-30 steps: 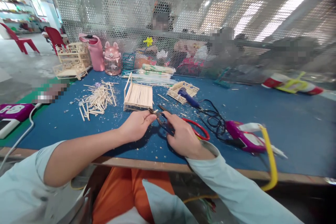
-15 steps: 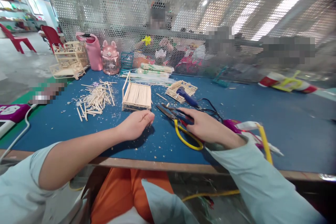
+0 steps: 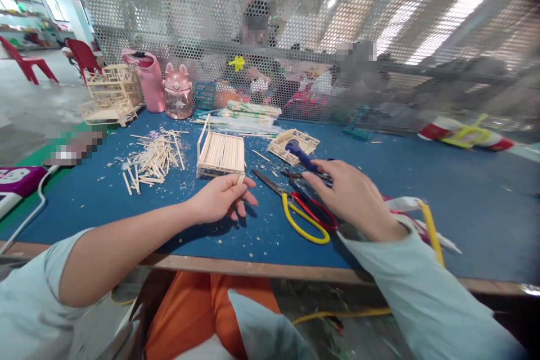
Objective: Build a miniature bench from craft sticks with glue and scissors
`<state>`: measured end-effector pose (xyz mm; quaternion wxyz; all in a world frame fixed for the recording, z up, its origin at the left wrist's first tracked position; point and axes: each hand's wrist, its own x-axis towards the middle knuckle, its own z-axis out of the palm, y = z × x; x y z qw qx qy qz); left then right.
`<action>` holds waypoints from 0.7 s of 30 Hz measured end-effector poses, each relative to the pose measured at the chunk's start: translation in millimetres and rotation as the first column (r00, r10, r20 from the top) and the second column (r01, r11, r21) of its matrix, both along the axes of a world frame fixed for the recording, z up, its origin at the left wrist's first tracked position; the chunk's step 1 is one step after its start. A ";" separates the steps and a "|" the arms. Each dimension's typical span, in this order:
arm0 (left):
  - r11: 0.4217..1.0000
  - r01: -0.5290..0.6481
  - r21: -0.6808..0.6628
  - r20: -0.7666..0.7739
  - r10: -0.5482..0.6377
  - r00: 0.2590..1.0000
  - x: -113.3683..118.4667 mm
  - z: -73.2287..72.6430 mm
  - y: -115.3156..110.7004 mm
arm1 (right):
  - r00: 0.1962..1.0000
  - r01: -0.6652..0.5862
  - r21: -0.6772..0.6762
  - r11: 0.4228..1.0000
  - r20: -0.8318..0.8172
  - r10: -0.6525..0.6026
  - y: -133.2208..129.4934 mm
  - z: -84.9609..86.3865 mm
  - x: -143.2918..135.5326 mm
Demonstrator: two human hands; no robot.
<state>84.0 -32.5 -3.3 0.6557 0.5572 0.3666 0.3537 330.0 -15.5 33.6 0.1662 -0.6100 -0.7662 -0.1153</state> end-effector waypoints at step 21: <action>0.982 -0.147 0.118 -0.017 0.150 0.989 -16.3 16.8 3.5 | 0.156 -0.663 -0.083 0.744 -0.987 0.029 18.5 -23.8 -94.0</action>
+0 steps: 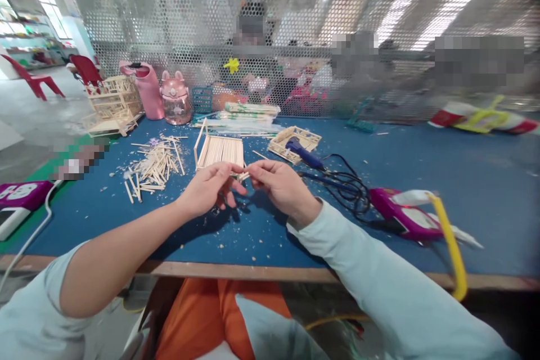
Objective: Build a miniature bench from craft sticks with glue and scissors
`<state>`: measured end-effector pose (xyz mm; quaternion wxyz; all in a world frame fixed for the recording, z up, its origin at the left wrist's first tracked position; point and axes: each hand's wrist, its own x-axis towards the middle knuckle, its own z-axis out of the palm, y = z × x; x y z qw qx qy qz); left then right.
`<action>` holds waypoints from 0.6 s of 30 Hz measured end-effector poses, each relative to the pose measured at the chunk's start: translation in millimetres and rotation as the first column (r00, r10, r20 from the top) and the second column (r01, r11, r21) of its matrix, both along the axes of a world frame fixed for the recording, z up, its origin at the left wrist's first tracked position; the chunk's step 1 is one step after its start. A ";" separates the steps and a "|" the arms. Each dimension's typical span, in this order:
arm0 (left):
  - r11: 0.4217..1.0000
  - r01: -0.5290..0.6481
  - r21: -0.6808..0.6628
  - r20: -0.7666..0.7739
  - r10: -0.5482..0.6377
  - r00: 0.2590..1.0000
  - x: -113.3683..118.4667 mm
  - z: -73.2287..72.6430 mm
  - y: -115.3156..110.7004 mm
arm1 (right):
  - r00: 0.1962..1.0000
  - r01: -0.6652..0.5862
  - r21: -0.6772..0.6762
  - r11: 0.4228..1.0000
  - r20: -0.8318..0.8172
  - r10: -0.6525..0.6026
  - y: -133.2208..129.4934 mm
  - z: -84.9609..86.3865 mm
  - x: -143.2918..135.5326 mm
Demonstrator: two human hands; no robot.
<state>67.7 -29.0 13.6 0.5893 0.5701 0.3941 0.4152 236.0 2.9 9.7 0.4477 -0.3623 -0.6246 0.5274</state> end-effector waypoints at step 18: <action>0.983 -0.104 0.150 -0.199 0.133 0.971 1.6 -1.1 -1.2 | 0.996 0.074 0.028 0.997 -0.053 -0.073 -9.8 0.0 -11.1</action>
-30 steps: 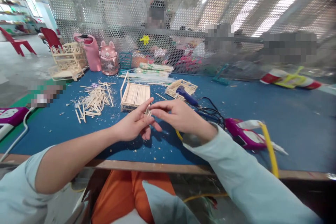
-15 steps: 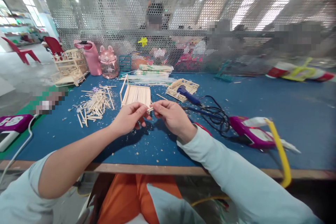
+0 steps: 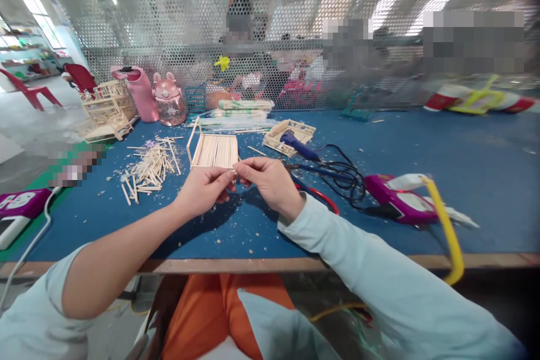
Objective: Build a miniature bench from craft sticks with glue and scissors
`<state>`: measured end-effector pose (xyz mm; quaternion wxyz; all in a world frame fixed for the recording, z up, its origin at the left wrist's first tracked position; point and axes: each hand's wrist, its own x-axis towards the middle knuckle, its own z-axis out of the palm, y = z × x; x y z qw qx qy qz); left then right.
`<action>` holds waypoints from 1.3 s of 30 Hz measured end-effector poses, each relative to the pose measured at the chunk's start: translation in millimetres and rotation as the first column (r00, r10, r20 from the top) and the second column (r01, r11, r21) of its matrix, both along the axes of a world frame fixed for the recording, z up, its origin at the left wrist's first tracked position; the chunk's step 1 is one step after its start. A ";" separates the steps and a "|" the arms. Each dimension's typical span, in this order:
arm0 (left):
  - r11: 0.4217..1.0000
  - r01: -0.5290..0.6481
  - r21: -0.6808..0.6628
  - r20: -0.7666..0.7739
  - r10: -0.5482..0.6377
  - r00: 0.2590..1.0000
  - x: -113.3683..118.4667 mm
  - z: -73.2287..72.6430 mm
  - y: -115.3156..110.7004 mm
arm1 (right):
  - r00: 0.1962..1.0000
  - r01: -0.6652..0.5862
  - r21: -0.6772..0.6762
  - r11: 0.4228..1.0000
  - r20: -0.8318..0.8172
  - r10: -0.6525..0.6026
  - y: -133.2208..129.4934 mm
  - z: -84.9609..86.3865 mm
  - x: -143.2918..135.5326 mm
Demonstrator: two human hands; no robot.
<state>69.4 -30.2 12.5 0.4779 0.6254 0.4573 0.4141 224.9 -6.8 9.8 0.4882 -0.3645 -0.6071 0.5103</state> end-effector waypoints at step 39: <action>0.999 -0.022 -0.041 0.041 0.024 0.999 3.3 -2.5 -0.3 | 0.990 0.023 0.144 0.989 0.134 -0.042 5.6 2.8 11.1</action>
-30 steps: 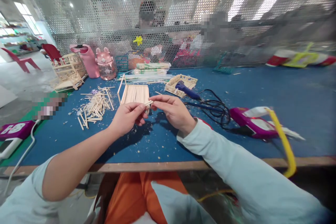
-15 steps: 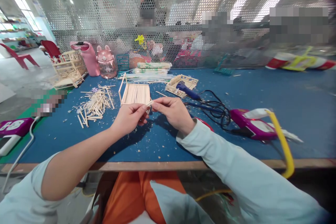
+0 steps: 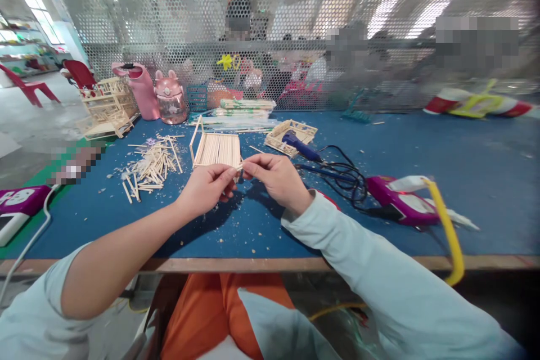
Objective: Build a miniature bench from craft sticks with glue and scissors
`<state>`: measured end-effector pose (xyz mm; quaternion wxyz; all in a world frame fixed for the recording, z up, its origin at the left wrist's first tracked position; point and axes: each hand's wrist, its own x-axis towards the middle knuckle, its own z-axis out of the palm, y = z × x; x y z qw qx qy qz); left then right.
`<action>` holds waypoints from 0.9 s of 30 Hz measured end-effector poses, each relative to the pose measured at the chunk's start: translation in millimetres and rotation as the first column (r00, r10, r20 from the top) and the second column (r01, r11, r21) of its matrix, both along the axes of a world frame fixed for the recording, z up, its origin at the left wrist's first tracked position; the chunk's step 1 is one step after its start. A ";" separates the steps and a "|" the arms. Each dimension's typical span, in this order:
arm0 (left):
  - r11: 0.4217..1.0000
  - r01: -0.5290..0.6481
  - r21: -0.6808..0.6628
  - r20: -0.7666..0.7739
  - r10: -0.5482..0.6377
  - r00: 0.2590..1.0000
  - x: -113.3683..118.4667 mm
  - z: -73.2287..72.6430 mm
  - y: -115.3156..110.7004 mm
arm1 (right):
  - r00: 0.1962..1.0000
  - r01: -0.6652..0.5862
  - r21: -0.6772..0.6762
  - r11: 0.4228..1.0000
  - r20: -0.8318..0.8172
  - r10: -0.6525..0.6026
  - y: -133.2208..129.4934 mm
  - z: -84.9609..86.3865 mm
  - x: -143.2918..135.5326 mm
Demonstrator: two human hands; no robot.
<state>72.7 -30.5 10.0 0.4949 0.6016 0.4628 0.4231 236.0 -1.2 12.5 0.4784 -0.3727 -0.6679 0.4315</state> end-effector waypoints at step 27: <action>0.944 0.094 -0.315 0.472 0.070 0.879 3.2 0.2 0.2 | 0.824 -0.030 0.752 0.658 0.392 -0.410 -8.8 -6.7 -2.8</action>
